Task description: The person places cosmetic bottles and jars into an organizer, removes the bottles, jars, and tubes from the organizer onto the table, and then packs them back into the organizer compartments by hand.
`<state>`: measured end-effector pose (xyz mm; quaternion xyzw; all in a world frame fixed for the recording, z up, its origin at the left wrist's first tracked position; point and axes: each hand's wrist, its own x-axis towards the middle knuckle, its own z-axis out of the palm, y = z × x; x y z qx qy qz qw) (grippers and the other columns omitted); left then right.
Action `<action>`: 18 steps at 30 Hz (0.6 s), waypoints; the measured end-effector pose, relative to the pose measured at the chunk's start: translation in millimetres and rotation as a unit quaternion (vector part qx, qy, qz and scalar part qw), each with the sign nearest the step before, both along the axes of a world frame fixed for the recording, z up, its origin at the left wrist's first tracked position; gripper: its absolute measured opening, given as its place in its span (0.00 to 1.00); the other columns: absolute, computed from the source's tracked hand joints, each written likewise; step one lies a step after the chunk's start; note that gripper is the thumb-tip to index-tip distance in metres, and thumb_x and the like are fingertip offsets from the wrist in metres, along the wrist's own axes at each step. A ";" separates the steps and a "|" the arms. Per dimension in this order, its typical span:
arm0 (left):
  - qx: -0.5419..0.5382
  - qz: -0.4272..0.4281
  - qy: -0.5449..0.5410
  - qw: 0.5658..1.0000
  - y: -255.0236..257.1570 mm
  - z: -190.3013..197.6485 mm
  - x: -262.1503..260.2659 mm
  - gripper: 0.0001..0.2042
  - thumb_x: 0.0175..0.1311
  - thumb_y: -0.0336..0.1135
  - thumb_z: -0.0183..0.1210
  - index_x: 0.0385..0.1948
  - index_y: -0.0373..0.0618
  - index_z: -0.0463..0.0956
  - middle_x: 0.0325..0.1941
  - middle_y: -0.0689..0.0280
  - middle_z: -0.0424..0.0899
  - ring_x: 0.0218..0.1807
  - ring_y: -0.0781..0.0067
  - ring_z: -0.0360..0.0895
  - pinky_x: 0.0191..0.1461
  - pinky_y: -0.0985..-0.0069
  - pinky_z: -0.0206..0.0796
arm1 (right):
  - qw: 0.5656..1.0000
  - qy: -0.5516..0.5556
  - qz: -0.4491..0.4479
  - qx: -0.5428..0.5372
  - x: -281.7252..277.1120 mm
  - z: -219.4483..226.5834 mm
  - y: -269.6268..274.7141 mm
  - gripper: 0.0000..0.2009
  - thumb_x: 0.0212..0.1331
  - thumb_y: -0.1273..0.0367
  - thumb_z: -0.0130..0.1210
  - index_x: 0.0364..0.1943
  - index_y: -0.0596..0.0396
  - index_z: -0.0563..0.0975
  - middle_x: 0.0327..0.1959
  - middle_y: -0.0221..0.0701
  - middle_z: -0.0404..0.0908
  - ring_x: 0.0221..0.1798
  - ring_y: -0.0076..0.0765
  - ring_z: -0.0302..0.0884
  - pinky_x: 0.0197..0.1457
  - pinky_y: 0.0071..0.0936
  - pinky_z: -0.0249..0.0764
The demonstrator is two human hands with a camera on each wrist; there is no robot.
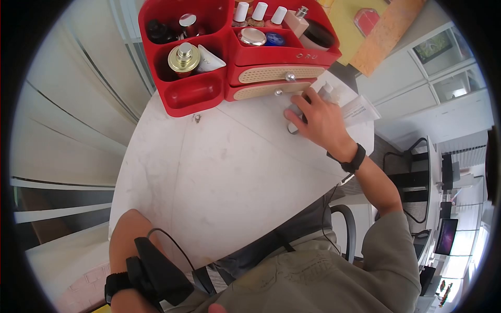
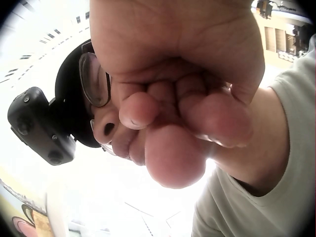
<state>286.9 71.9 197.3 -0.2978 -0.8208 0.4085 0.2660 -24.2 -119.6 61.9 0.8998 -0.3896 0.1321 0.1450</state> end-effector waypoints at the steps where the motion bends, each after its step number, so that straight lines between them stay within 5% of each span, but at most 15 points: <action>1: -0.002 0.003 -0.004 1.000 0.3 0.5 0.1 0.18 0.68 0.35 0.52 0.13 0.46 0.73 0.14 0.69 0.79 0.17 0.79 0.76 0.23 0.86 0.65 | 1.000 0.002 0.013 -0.023 0.7 -0.6 -0.4 0.11 0.64 0.60 0.63 0.40 0.52 0.80 0.39 0.35 0.77 0.27 0.42 0.82 0.27 0.37 0.78; 6: -0.015 0.014 -0.014 1.000 0.2 5.8 -1.2 0.18 0.67 0.36 0.53 0.14 0.46 0.73 0.15 0.69 0.80 0.18 0.79 0.76 0.23 0.86 0.65 | 0.999 0.022 0.023 -0.008 1.3 -2.8 -2.2 0.08 0.67 0.62 0.59 0.39 0.50 0.79 0.39 0.33 0.76 0.25 0.41 0.81 0.26 0.37 0.77; 9: -0.129 -0.028 -0.063 0.989 0.4 7.0 -2.2 0.17 0.67 0.37 0.54 0.14 0.46 0.73 0.15 0.69 0.80 0.18 0.79 0.76 0.23 0.86 0.65 | 0.998 0.015 0.054 -0.009 -1.5 -5.3 -8.1 0.08 0.67 0.62 0.59 0.39 0.49 0.80 0.38 0.33 0.76 0.24 0.40 0.81 0.25 0.37 0.77; 14: 0.066 0.056 0.010 0.996 1.4 2.6 0.0 0.17 0.67 0.37 0.53 0.15 0.46 0.73 0.15 0.70 0.80 0.18 0.79 0.76 0.23 0.86 0.65 | 0.996 0.001 0.088 -0.032 -4.5 -6.3 -13.1 0.09 0.67 0.59 0.61 0.39 0.49 0.80 0.35 0.30 0.77 0.24 0.40 0.81 0.26 0.36 0.78; 18: 0.029 0.050 -0.001 0.998 1.7 3.4 2.2 0.17 0.67 0.37 0.53 0.15 0.45 0.72 0.14 0.69 0.79 0.18 0.79 0.77 0.23 0.86 0.65 | 0.996 -0.041 0.072 0.038 0.8 24.5 -7.9 0.12 0.66 0.58 0.62 0.38 0.51 0.80 0.31 0.28 0.79 0.25 0.37 0.83 0.27 0.34 0.78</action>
